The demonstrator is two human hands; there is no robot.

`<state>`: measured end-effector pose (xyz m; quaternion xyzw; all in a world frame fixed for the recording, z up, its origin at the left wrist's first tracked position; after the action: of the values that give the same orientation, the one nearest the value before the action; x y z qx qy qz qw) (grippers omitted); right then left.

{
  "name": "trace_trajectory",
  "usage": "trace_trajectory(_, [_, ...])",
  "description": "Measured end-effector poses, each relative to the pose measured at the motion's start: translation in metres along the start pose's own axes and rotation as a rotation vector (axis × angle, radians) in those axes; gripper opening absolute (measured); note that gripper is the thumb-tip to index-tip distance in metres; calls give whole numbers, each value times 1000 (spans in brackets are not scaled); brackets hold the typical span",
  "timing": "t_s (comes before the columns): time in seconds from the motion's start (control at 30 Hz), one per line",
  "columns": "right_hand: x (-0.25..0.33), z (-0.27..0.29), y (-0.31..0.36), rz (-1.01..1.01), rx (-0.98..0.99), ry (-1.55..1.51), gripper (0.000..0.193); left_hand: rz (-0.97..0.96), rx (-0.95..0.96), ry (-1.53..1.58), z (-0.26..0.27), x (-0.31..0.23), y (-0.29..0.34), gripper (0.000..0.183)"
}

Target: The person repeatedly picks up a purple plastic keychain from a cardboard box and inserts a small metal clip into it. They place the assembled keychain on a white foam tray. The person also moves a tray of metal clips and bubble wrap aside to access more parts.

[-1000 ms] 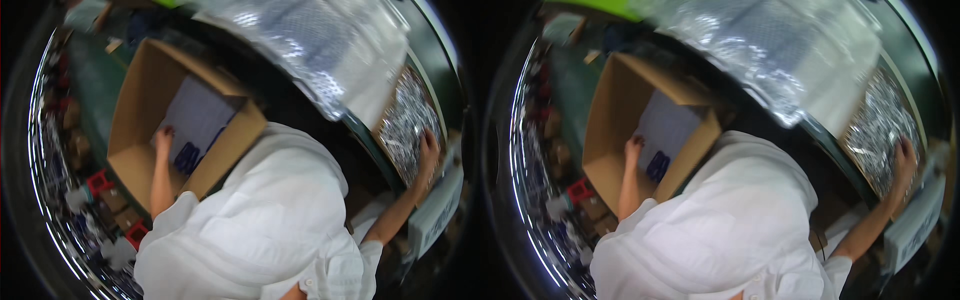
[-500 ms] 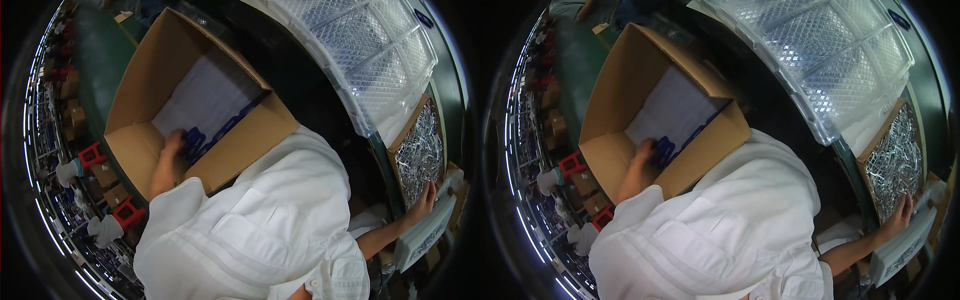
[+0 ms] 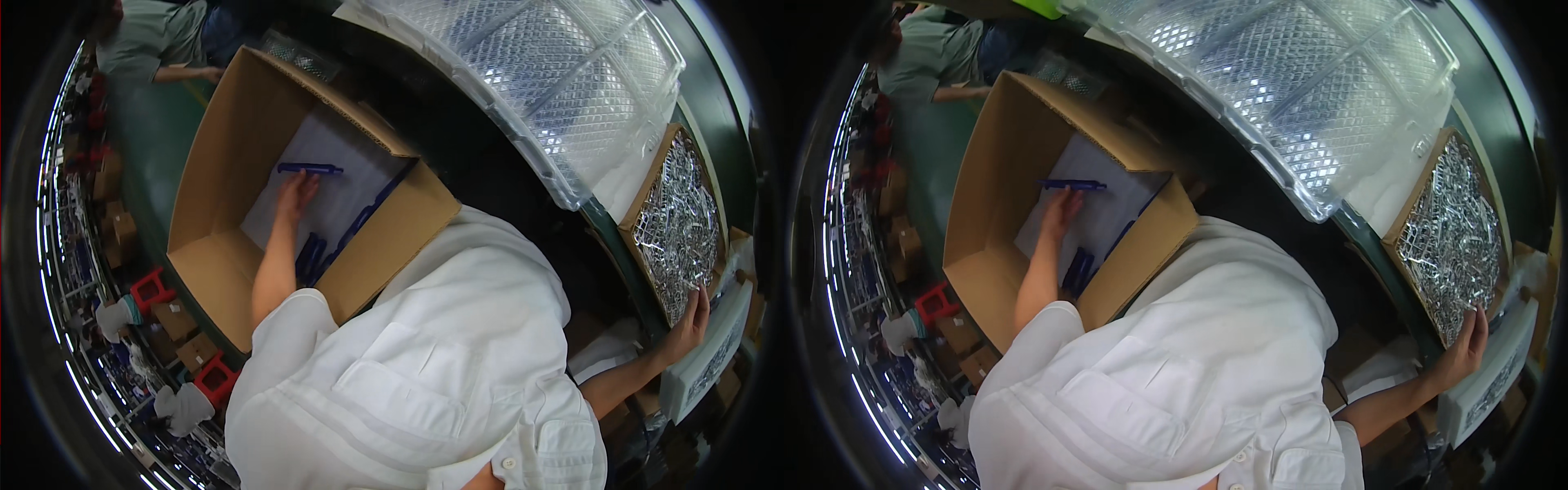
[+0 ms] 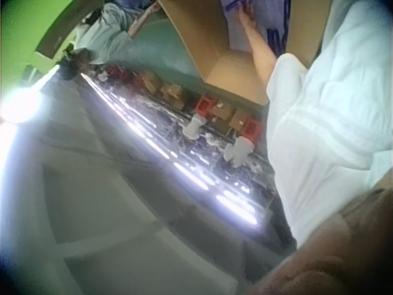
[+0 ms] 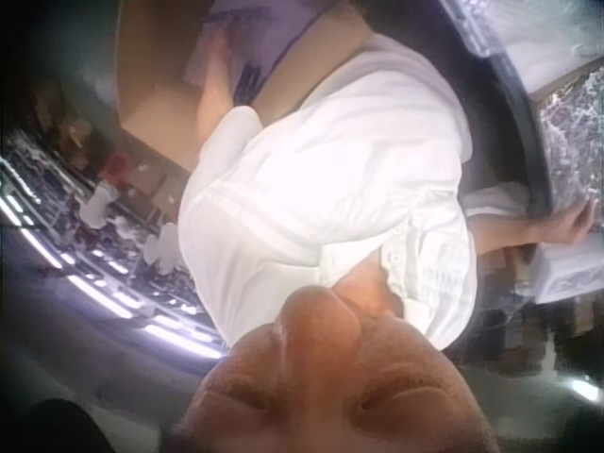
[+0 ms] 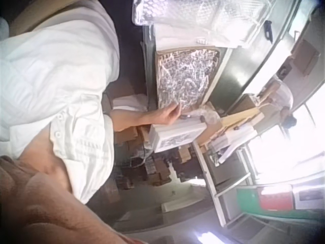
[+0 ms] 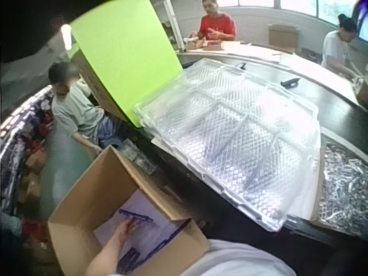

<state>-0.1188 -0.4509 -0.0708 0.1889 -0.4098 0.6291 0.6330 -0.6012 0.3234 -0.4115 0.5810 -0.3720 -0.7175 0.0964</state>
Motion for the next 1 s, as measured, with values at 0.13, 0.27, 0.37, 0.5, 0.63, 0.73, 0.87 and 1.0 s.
trace_trajectory(0.13, [-12, 20, 4, -98, -107, -130, 35, 98, -27, -436, -9, 11, -27, 34])
trace_trajectory(0.27, [-13, 40, 19, -100, -169, -89, 34, -1089, -328, -1304, -78, -71, 27, 37])
trace_trajectory(0.37, [-37, 40, 18, -94, -126, -163, 33, -1226, -216, -1432, -99, -85, 22, 35])
trace_trajectory(0.5, [-25, 32, 17, -83, -95, -233, 30, -752, 81, -1621, -79, -49, -37, 37])
trace_trajectory(0.63, [-29, 34, 23, -145, -115, -337, 27, -620, 53, -1528, -65, -46, -48, 36])
trace_trajectory(0.73, [-6, -1, 27, -214, -56, -554, 25, -776, 49, -1213, -19, -68, -20, 43])
trace_trajectory(0.87, [35, -27, 42, -289, 90, -762, 16, -414, 250, -240, -122, -138, 115, 40])
trace_trajectory(1.0, [79, -53, 47, -217, 211, -871, 12, -456, 707, -75, -264, -181, 265, 44])
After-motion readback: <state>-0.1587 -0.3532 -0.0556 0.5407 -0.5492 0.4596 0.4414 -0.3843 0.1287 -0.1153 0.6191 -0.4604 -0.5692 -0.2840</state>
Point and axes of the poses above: each hand's wrist, its own y-axis away from the middle knuckle, its own z-axis out of the back of the hand, x = y × z, the point moved 7 cm from there along -y, towards the middle knuckle, and after that the axes turned 5 degrees about -y, right-handed, at the moved point
